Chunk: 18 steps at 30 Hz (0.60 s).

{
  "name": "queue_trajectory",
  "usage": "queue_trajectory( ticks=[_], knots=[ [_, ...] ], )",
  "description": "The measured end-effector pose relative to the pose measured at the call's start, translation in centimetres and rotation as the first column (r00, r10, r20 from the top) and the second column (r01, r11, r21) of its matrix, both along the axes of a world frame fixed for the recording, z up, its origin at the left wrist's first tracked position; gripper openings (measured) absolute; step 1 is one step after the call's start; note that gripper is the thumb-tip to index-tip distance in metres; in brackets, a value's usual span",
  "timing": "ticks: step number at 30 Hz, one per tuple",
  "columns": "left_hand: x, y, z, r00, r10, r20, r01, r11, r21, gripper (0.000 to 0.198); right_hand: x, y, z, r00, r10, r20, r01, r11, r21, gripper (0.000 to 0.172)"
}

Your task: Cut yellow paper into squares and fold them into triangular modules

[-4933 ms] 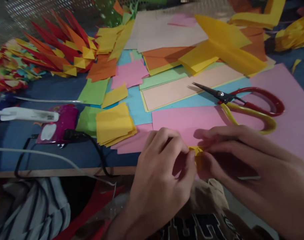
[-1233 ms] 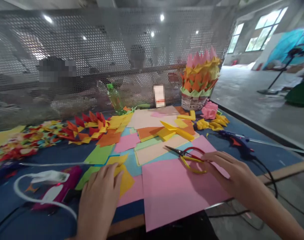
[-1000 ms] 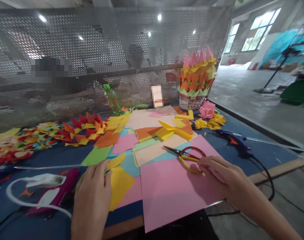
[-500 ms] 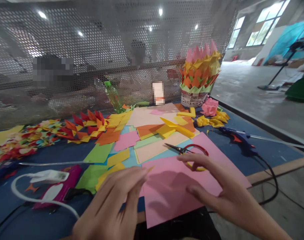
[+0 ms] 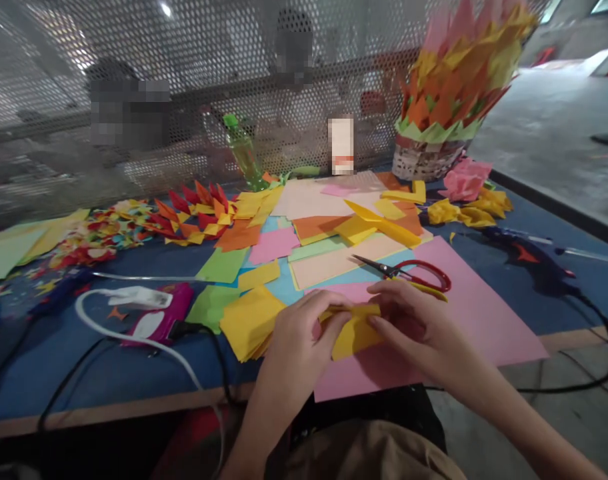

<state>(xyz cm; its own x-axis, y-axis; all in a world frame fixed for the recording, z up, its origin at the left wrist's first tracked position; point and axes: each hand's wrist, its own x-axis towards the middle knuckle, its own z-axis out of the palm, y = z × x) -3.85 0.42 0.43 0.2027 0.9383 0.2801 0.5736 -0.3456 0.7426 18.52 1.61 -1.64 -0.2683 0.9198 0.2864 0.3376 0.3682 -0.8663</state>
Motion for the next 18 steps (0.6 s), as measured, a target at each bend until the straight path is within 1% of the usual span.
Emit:
queue_trajectory(
  ticks=[2,4,6,8,10,14,16,18],
  knots=[
    [0.1,-0.1,-0.3,1.000,-0.022,-0.022,0.022,1.000,-0.007,0.012,0.0,-0.1,-0.1,0.997,-0.021,0.069,0.018,0.999,0.051,0.018],
    [0.1,-0.1,-0.5,0.999,-0.019,-0.046,0.018,1.000,-0.011,0.012,0.0,0.0,-0.3,0.992,-0.022,0.128,0.011,0.996,0.089,0.012],
    [-0.1,-0.1,-0.7,0.997,-0.005,-0.072,0.003,1.000,-0.017,0.014,0.0,0.1,-0.4,0.985,-0.024,0.171,0.003,0.992,0.122,0.011],
    [-0.3,0.0,-0.9,0.995,0.000,-0.102,-0.002,1.000,-0.021,0.019,-0.1,0.2,-0.4,0.980,-0.034,0.198,0.001,0.986,0.164,0.013],
    [-0.5,-0.1,-1.1,0.990,-0.012,-0.139,0.010,1.000,-0.015,0.021,0.0,0.3,-0.3,0.975,-0.039,0.220,-0.008,0.978,0.208,0.019],
    [-0.5,-0.6,-1.2,0.973,-0.058,-0.223,0.066,0.998,0.026,0.010,0.2,0.6,-0.2,0.964,0.004,0.267,-0.084,0.953,0.290,0.027],
    [-0.5,-1.3,-1.2,0.960,-0.092,-0.263,0.113,0.991,0.068,0.010,0.5,0.5,-0.4,0.958,0.034,0.286,-0.135,0.931,0.339,0.032],
    [-0.6,-2.2,-1.3,0.944,-0.119,-0.307,0.170,0.975,0.144,0.010,0.9,0.2,-0.8,0.950,0.061,0.306,-0.182,0.904,0.387,0.034]
  ],
)
